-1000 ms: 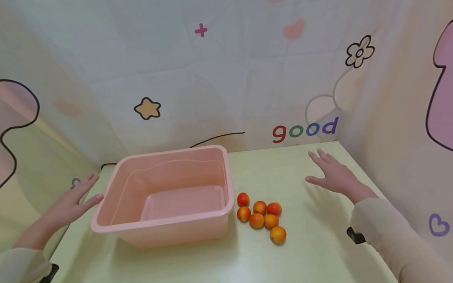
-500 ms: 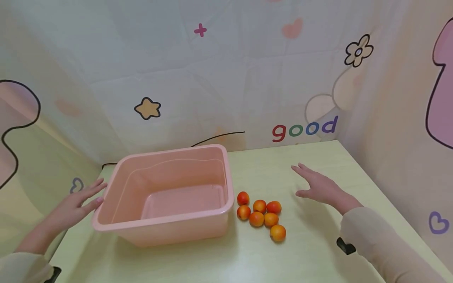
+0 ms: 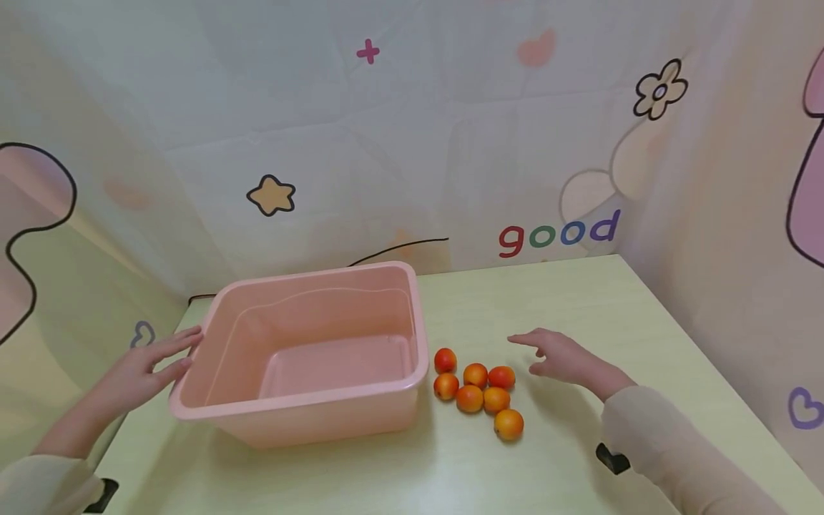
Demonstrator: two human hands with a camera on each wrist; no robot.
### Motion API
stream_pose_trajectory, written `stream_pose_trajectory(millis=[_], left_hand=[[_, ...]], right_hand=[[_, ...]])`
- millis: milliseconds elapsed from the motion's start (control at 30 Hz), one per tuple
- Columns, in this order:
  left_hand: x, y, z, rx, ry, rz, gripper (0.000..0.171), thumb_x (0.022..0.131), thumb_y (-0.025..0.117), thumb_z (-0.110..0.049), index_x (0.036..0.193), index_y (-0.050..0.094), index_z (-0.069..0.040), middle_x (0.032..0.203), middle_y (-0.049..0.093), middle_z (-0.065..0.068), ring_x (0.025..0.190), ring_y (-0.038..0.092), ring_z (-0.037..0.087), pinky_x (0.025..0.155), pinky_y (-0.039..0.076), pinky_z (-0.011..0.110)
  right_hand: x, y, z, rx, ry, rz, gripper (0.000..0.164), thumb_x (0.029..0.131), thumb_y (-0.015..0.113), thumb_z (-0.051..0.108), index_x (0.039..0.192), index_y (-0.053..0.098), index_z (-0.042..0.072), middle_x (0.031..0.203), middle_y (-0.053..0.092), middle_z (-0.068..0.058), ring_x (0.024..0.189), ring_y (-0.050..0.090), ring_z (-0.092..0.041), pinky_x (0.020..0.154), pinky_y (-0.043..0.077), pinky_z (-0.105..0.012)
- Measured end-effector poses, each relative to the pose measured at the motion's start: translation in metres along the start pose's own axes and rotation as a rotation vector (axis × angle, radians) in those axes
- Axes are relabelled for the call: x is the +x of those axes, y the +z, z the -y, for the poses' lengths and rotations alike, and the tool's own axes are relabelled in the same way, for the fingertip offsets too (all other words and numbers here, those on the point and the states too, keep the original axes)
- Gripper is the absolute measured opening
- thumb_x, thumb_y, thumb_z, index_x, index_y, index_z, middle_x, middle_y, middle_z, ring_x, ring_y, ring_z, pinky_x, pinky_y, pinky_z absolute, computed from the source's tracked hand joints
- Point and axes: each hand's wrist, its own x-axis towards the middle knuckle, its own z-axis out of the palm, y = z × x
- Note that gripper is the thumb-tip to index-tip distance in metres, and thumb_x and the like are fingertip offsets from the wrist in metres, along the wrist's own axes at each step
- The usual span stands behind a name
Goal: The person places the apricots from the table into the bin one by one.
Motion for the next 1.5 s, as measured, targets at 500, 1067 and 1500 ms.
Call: stream_pose_trajectory(millis=[500,1067,1500], left_hand=[[0.003,-0.002,0.001,0.003,-0.009,0.032,0.044,0.088,0.053,-0.027,0.127,0.049,-0.006,0.134,0.042,0.015,0.118,0.041,0.042,0.086,0.037,0.055],[0.002,-0.005,-0.002,0.001,0.003,0.056,0.048,0.087,0.055,-0.022,0.128,0.045,0.000,0.136,0.038,0.021,0.119,0.038,0.044,0.086,0.035,0.058],[0.002,-0.002,0.000,0.009,0.032,0.032,0.047,0.087,0.055,-0.021,0.127,0.046,0.001,0.134,0.041,0.022,0.117,0.041,0.044,0.086,0.037,0.056]], right_hand=[[0.018,0.021,0.009,0.075,-0.023,0.130,0.041,0.077,0.062,-0.001,0.117,0.057,0.007,0.105,0.054,-0.012,0.089,0.054,-0.024,0.074,0.050,-0.034],[0.027,0.033,0.007,0.036,-0.069,0.124,0.032,0.074,0.063,-0.001,0.106,0.063,0.005,0.091,0.057,-0.003,0.083,0.051,-0.016,0.074,0.046,-0.033],[0.023,0.032,0.008,0.065,0.034,0.159,0.035,0.075,0.062,0.002,0.110,0.060,0.005,0.096,0.055,-0.005,0.087,0.049,-0.018,0.077,0.046,-0.038]])
